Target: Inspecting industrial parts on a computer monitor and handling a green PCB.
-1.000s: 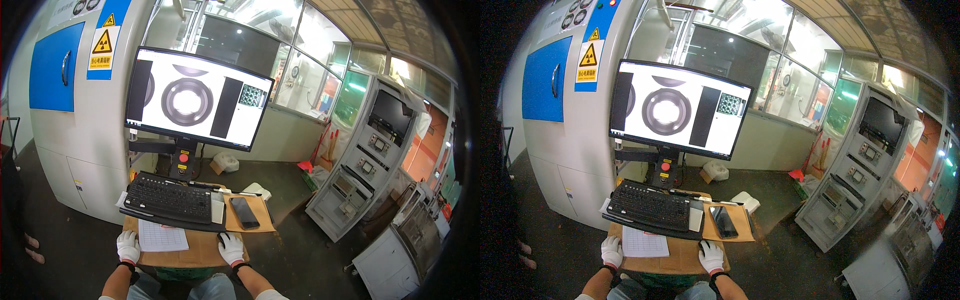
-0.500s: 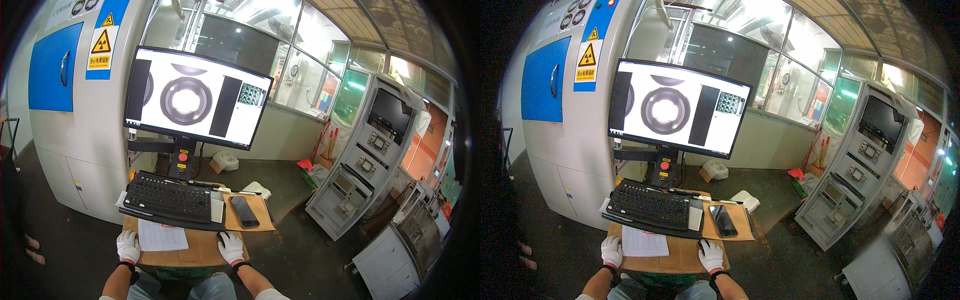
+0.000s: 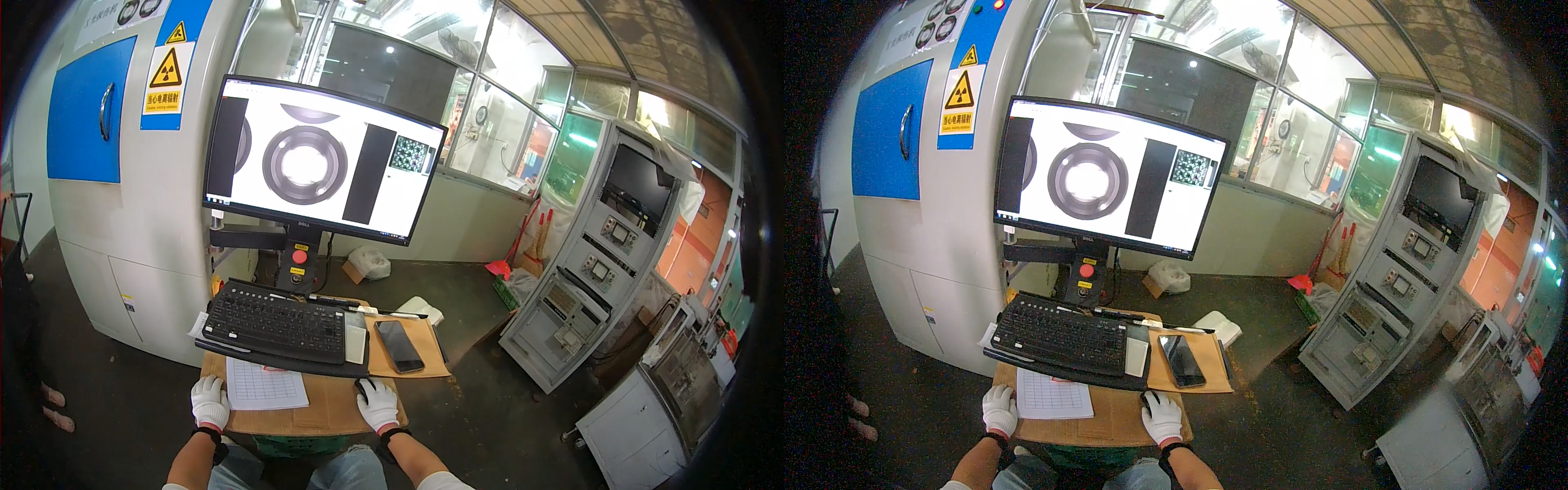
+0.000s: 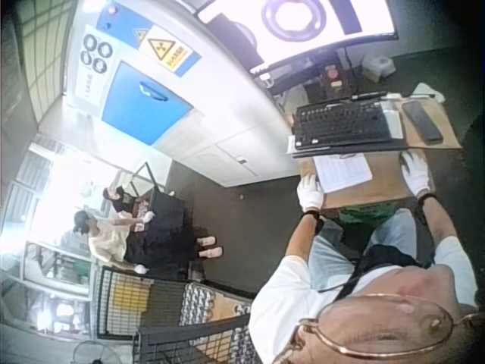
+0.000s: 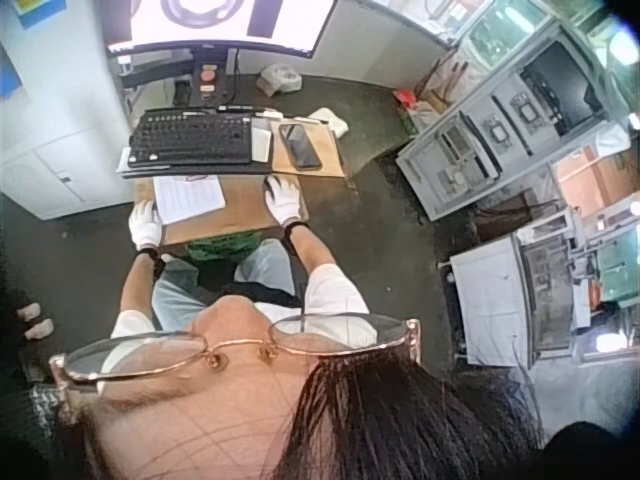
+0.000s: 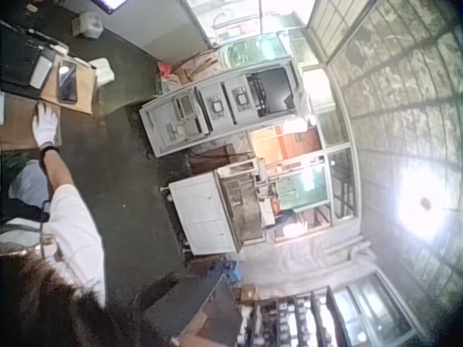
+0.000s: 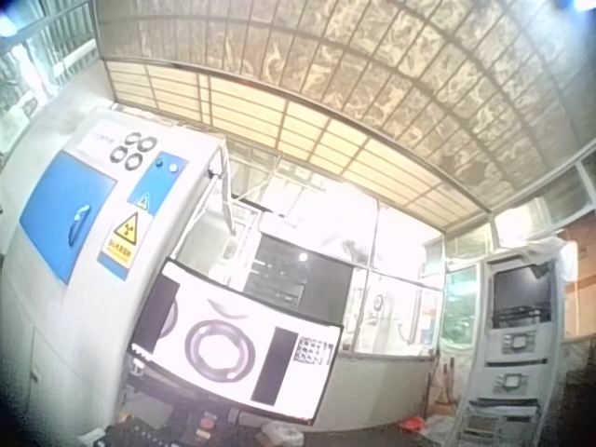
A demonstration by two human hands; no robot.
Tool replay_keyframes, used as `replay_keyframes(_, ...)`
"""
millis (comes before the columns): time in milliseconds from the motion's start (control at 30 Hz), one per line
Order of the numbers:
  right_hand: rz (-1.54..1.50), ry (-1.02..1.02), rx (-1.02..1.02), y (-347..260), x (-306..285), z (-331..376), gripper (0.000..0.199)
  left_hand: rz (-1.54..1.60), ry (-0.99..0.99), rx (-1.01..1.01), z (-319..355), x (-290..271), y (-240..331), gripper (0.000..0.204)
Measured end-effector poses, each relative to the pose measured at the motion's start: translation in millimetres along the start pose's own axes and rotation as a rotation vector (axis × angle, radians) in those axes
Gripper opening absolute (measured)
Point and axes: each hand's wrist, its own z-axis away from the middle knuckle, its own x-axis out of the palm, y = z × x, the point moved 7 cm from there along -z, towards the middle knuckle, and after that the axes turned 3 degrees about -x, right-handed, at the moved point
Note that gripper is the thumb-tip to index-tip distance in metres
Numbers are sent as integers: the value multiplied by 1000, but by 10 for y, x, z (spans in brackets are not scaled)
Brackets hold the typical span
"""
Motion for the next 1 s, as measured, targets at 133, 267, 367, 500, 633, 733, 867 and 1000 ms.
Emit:
replay_keyframes(133,2,7,-7,-7,-8,-4,45,0,-4,-6,-5,-6,3,32)
replay_keyframes(267,0,4,0,-7,-14,-6,45,3,-2,3,0,2,-2,32)
replay_keyframes(367,-9,1,-5,-20,-16,-21,45,-4,1,2,20,21,-33,32)
replay_keyframes(500,-4,17,-7,-3,-13,-4,44,13,-8,-3,-2,-18,15,33)
replay_keyframes(633,8,-5,-4,9,20,-2,45,-2,12,2,17,8,-12,32)
replay_keyframes(733,8,13,-13,12,19,11,46,-3,11,7,16,13,-6,33)
replay_keyframes(867,4,11,-10,18,14,8,46,9,0,3,-1,13,0,33)
replay_keyframes(1000,3,-14,-5,-7,15,-18,46,-2,-15,-15,20,-10,-17,33)
